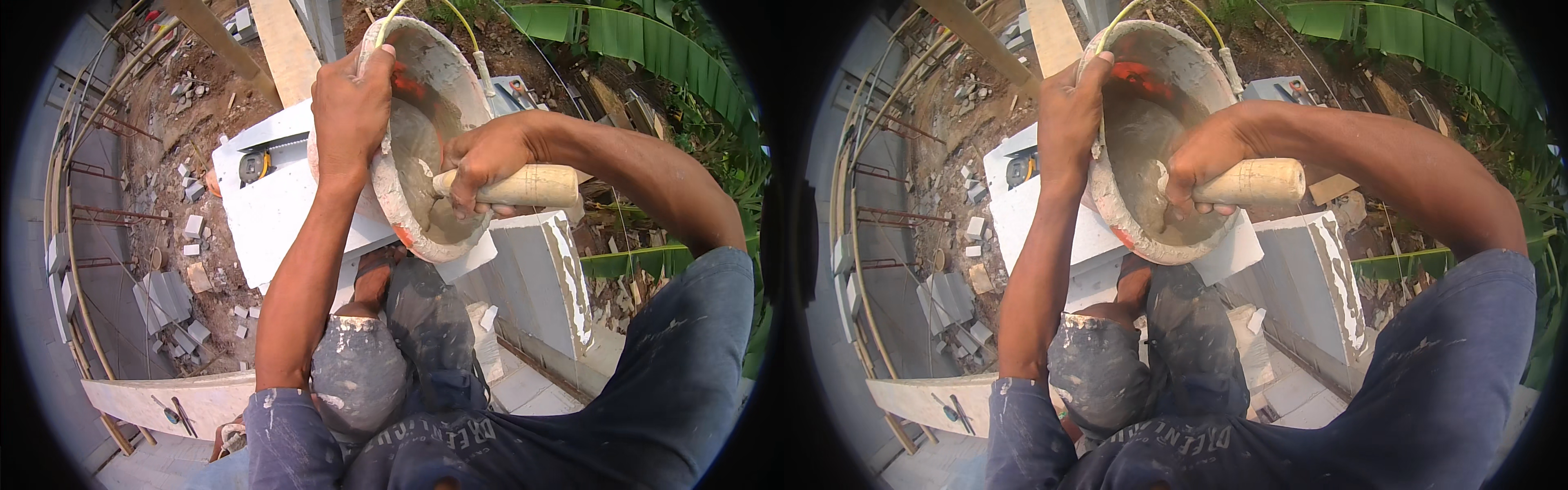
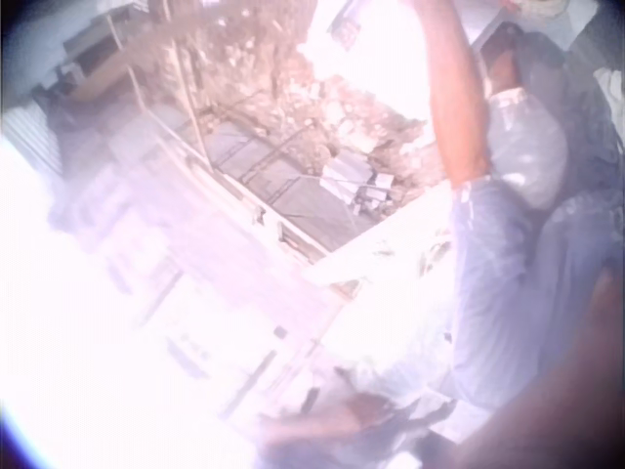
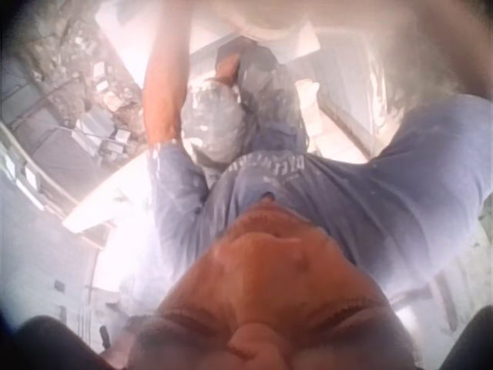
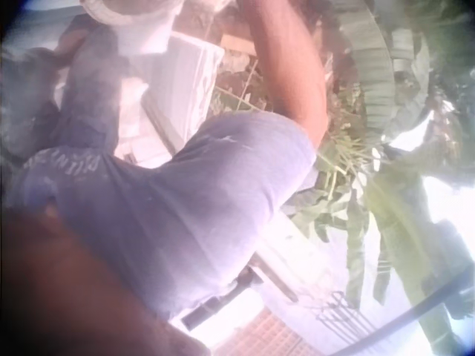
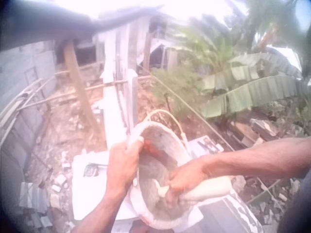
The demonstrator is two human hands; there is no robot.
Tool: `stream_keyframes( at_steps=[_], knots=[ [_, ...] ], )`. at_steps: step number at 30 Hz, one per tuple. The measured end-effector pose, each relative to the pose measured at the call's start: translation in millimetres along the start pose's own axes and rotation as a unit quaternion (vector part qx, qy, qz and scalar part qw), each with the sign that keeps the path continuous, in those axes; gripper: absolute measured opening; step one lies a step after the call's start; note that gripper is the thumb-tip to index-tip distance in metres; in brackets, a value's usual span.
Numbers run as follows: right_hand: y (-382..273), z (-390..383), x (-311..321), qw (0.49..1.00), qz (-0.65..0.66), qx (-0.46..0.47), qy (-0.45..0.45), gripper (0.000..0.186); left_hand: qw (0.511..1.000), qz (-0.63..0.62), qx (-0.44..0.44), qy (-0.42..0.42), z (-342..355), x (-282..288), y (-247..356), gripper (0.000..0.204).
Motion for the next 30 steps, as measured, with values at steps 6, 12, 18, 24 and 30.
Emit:
stream_keyframes(
  at_steps=[6, 12, 18, 24, 30],
  knots=[
    [54.0, -6.5, 16.3, 0.93, -0.284, -0.056, 0.225, 0.04, 0.999, 0.036, 0.0, -0.035, 9.7, -14.9, 0.5, 0.042],
    [28.2, -8.4, 1.4, 0.927, -0.291, -0.077, 0.224, 0.038, 0.999, -0.035, 0.001, -0.024, 14.0, -11.9, -6.2, 0.042],
    [13.5, 2.8, -18.7, 0.924, -0.343, -0.083, 0.148, 0.041, 1.0, 0.001, 0.009, -0.013, 17.5, -8.5, -2.1, 0.041],
    [18.7, 16.0, -22.5, 0.906, -0.379, -0.123, 0.147, 0.042, 0.999, 0.001, -0.032, -0.017, 15.1, -19.9, -13.7, 0.041],
    [40.5, 3.2, 0.0, 0.917, -0.312, -0.096, 0.227, 0.033, 1.0, -0.006, 0.005, -0.027, 14.8, -13.1, -4.2, 0.041]
  ],
)
Point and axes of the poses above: each hand's wrist, its own z-axis towards the middle knuckle, its own x-axis out of the back of the hand, y = z × x, the point moved 2 cm from there along z, towards the middle knuckle, and after that the axes turned 13 degrees about -z, right-handed, at the moved point
